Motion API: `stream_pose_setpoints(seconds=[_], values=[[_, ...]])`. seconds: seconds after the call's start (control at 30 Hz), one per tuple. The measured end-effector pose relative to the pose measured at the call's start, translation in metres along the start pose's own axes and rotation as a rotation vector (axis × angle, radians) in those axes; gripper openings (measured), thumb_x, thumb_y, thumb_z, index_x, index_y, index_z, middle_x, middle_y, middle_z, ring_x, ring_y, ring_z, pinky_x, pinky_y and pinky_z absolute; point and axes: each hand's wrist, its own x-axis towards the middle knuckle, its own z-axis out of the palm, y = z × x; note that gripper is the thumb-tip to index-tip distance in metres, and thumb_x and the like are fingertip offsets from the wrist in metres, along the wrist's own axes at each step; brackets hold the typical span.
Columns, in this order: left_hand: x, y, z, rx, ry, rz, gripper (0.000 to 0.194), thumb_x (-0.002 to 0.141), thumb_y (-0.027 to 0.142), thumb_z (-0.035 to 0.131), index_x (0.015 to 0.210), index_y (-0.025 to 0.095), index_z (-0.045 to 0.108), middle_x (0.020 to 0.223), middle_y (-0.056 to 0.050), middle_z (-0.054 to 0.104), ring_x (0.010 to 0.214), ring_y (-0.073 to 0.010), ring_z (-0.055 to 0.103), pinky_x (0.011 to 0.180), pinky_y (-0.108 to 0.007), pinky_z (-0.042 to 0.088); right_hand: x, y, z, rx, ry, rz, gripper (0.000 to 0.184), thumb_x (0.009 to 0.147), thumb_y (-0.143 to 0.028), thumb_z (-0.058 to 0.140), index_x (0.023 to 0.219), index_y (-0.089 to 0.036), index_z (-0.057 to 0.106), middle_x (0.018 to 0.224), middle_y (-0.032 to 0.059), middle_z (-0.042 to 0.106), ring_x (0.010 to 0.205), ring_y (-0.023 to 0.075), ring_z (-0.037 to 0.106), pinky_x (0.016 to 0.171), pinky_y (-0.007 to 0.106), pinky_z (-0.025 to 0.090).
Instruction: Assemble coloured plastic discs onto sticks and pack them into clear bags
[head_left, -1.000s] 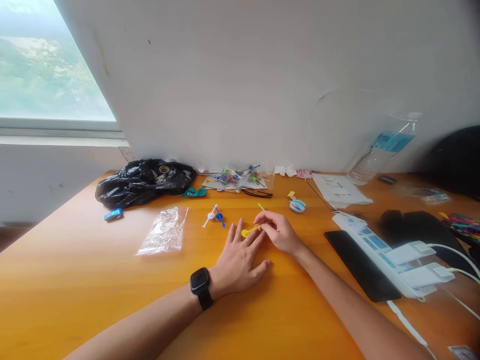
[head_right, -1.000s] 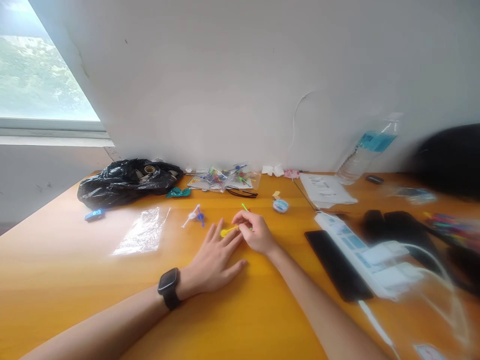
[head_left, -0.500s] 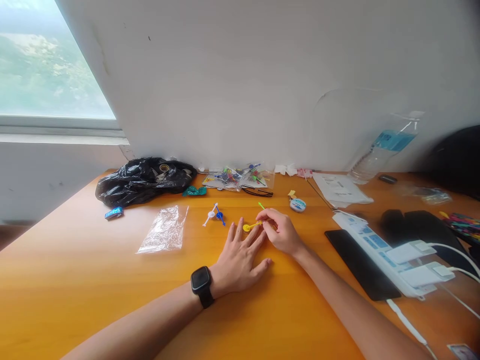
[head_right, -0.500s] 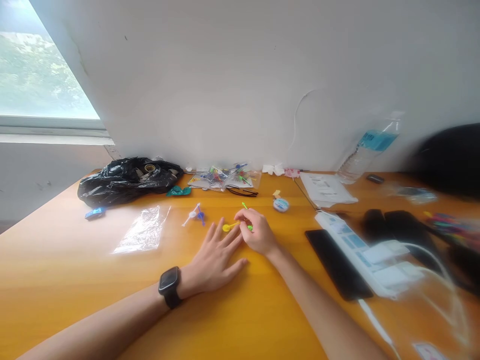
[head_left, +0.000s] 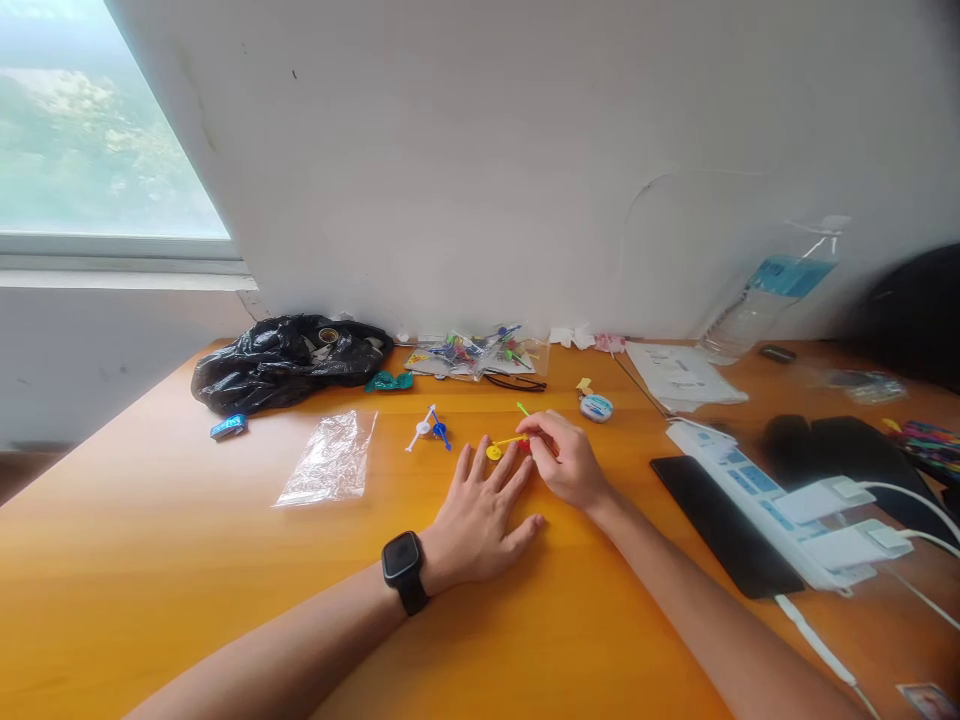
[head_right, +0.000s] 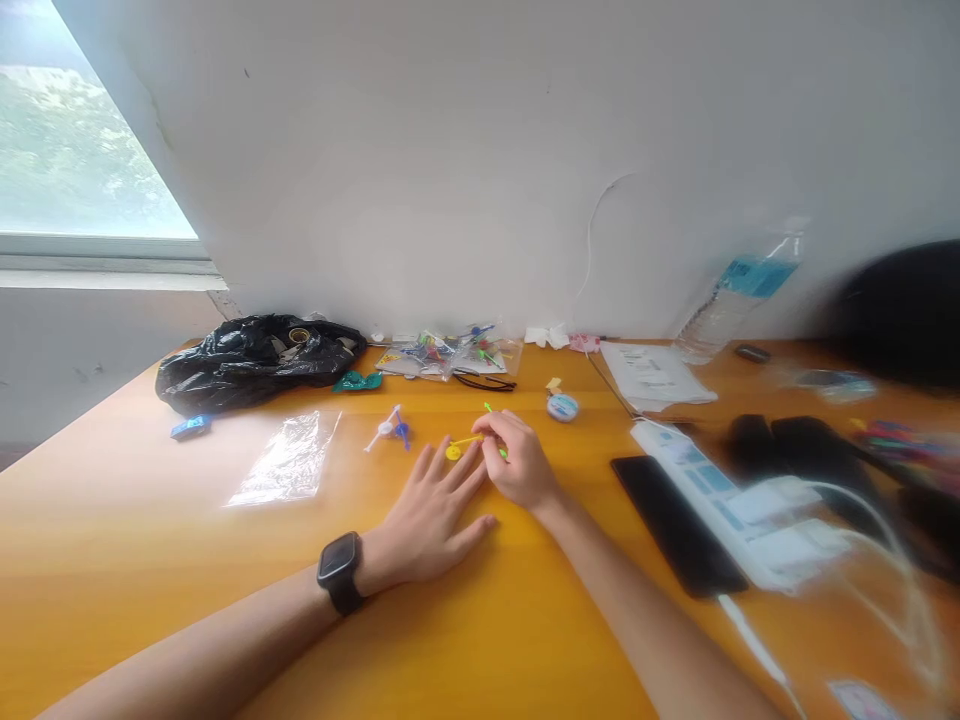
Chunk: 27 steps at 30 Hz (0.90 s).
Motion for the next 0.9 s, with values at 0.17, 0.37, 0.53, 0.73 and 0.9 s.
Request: stream_pose_setpoints(seconds=[0.17, 0.37, 0.53, 0.73, 0.9], values=[[-0.0006, -0.0005, 0.0019, 0.020, 0.002, -0.002, 0.076, 0.105, 0.065, 0.042, 0.170, 0.029, 0.026, 0.176, -0.008, 0.029, 0.161, -0.0503, 0.016, 0.127, -0.072, 0.019, 0.0010, 0.0000, -0.0018, -0.035, -0.028, -0.008, 0.021, 0.091, -0.007, 0.052, 0.095, -0.023, 0.066, 0.085, 0.0051, 0.067, 0.083, 0.0234, 0.062, 0.074, 0.036, 0.051], [-0.0003, 0.0006, 0.0014, 0.018, 0.012, 0.002, 0.073, 0.105, 0.062, 0.046, 0.169, 0.030, 0.030, 0.174, -0.008, 0.034, 0.162, -0.0490, 0.016, 0.127, -0.072, 0.019, -0.0009, 0.0015, 0.0027, -0.033, -0.116, 0.013, 0.021, 0.091, -0.010, 0.051, 0.096, -0.023, 0.066, 0.088, 0.0053, 0.068, 0.086, 0.0241, 0.064, 0.080, 0.038, 0.052], [-0.0005, -0.0007, 0.0035, -0.001, 0.032, 0.008, 0.070, 0.106, 0.063, 0.042, 0.167, 0.029, 0.035, 0.171, -0.008, 0.041, 0.162, -0.0474, 0.016, 0.128, -0.071, 0.017, 0.0001, 0.0041, 0.0058, 0.159, -0.163, 0.208, 0.022, 0.090, -0.013, 0.050, 0.096, -0.022, 0.069, 0.093, 0.0050, 0.075, 0.088, 0.0232, 0.071, 0.081, 0.036, 0.055], [-0.0005, -0.0011, 0.0042, -0.019, 0.024, 0.001, 0.070, 0.106, 0.065, 0.040, 0.167, 0.029, 0.035, 0.170, -0.008, 0.041, 0.163, -0.0487, 0.008, 0.128, -0.072, 0.016, 0.0019, 0.0033, 0.0052, 0.232, -0.184, 0.284, 0.019, 0.087, -0.017, 0.052, 0.093, -0.022, 0.070, 0.091, 0.0052, 0.075, 0.088, 0.0231, 0.072, 0.079, 0.035, 0.055], [0.0003, 0.0016, -0.0006, -0.016, -0.004, -0.006, 0.069, 0.106, 0.064, 0.040, 0.165, 0.028, 0.038, 0.168, -0.008, 0.044, 0.162, -0.0496, 0.012, 0.129, -0.072, 0.015, 0.0016, 0.0015, 0.0046, 0.248, -0.203, 0.299, 0.020, 0.087, -0.018, 0.052, 0.093, -0.021, 0.070, 0.090, 0.0048, 0.075, 0.086, 0.0226, 0.071, 0.078, 0.035, 0.055]])
